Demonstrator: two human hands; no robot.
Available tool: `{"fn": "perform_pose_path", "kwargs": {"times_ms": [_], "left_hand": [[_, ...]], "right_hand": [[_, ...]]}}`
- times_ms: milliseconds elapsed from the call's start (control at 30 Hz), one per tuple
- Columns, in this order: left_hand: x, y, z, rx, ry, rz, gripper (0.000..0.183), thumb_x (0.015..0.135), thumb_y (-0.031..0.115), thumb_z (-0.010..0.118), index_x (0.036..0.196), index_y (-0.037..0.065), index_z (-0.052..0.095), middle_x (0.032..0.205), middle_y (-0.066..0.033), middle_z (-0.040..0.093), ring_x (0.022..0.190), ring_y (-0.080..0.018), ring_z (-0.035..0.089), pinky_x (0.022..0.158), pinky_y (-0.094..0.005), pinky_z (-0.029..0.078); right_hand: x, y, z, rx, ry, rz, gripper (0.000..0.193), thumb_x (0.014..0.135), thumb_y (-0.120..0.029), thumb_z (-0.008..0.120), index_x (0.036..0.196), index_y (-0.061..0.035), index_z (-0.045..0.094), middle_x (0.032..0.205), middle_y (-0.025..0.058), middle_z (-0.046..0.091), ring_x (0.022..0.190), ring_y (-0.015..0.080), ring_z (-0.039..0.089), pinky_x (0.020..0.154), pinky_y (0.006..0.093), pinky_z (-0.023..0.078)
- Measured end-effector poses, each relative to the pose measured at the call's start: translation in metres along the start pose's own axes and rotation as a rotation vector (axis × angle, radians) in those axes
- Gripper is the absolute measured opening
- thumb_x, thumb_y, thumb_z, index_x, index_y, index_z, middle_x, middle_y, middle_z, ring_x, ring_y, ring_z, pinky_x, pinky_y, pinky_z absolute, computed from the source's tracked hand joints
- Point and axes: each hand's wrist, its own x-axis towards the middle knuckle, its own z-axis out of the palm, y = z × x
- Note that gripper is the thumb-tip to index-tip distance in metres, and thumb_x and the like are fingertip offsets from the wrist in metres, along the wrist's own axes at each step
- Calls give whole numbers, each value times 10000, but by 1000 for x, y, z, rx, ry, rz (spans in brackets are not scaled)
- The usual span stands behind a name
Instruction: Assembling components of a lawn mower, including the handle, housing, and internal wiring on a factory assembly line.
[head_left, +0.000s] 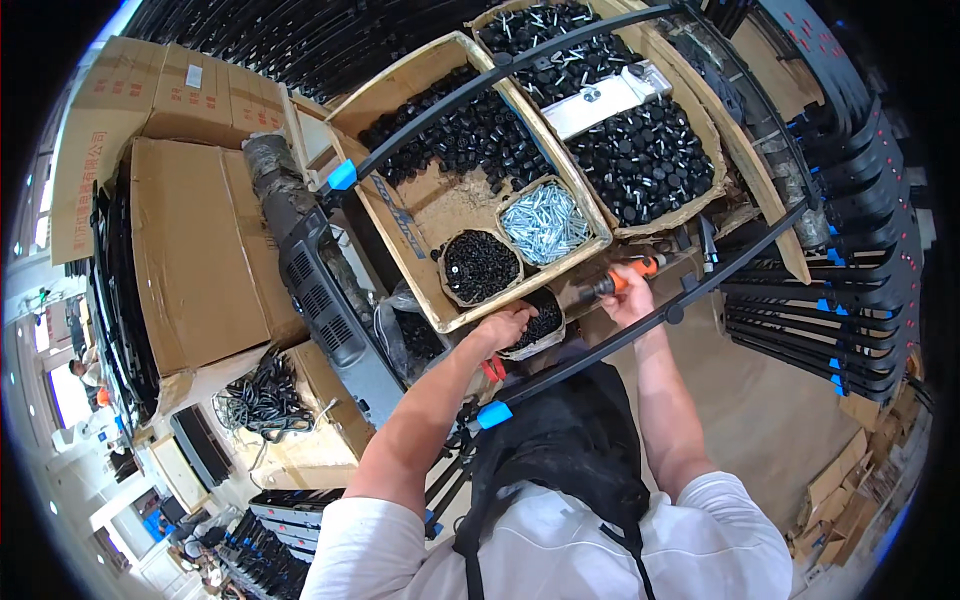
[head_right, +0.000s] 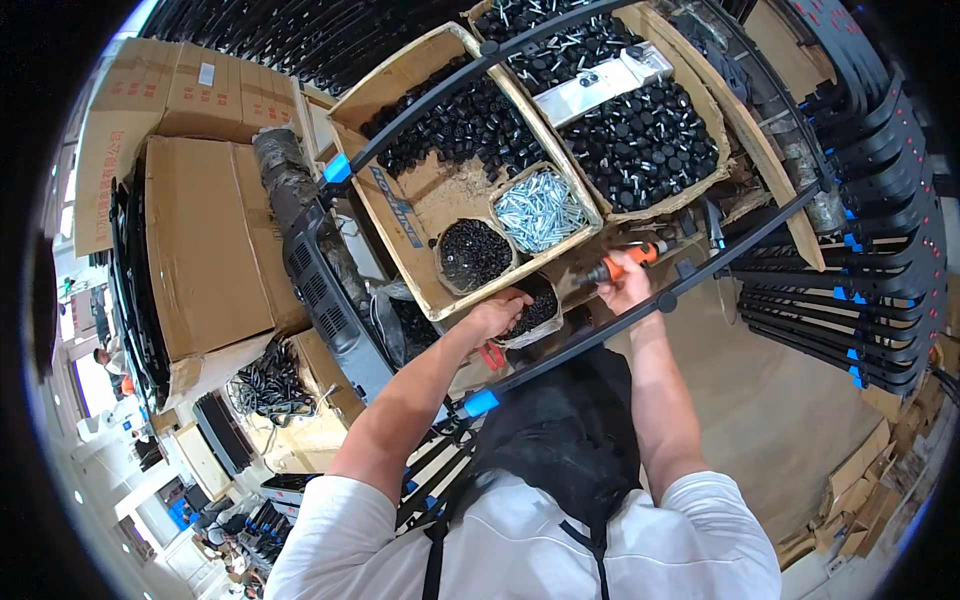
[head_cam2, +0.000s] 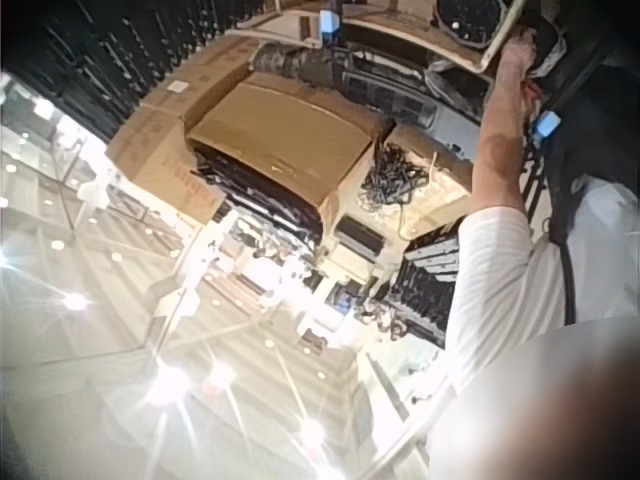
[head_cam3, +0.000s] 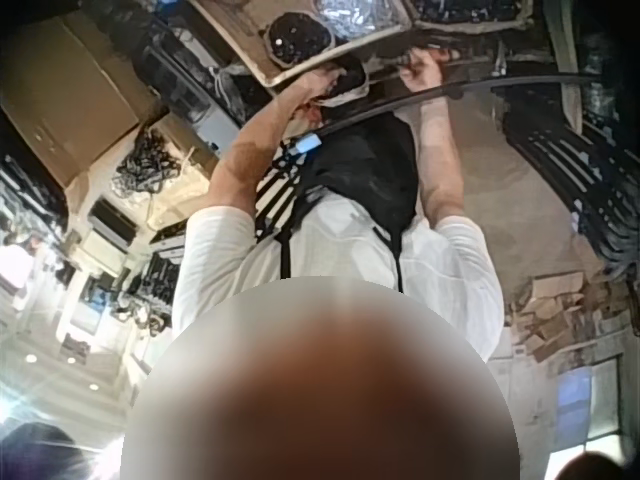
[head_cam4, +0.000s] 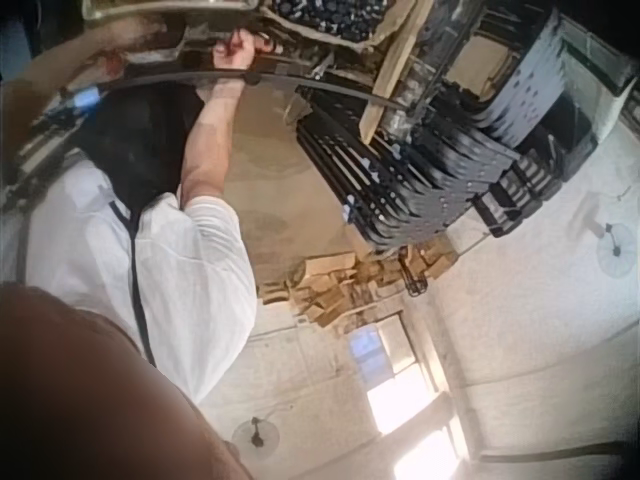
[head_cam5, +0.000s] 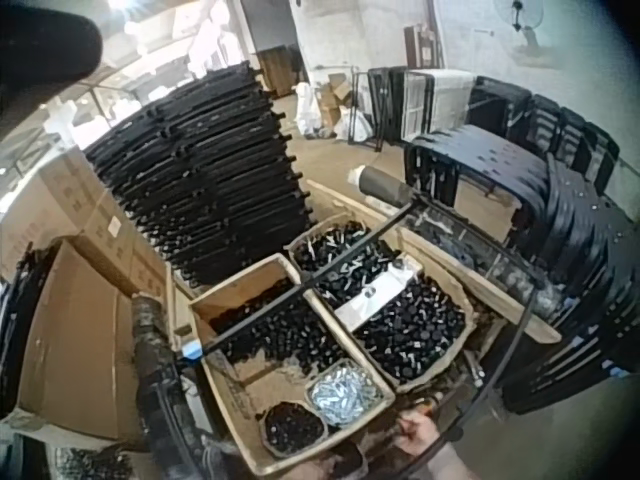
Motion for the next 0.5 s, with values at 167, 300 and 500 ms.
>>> {"fn": "perform_pose_path", "kwargs": {"times_ms": [167, 300, 500], "left_hand": [[-36, 14, -8, -274, -62, -5, 218, 1091, 194, 532, 1249, 75, 625, 872, 3, 536, 680, -99, 473, 560, -254, 393], [-62, 29, -13, -680, -280, 13, 161, 1091, 179, 535, 1142, 38, 595, 889, -5, 548, 675, -98, 468, 506, -244, 337], [-114, 34, -17, -1139, -481, 134, 189, 1132, 245, 518, 1131, 70, 591, 902, -11, 528, 684, -87, 442, 471, -223, 335]], "right_hand": [[-86, 26, 19, -124, -35, -169, 358, 964, -197, 701, 1309, -133, 628, 1049, 62, 724, 941, 226, 733, 602, 318, 560], [-140, 51, -1, -240, 3, -197, 455, 952, -184, 726, 1375, -104, 580, 1074, 82, 716, 1016, 256, 721, 735, 425, 623], [-240, 73, 40, -537, -9, -448, 590, 914, -104, 753, 1455, -67, 521, 1257, 116, 695, 1142, 261, 698, 881, 466, 618]]}}
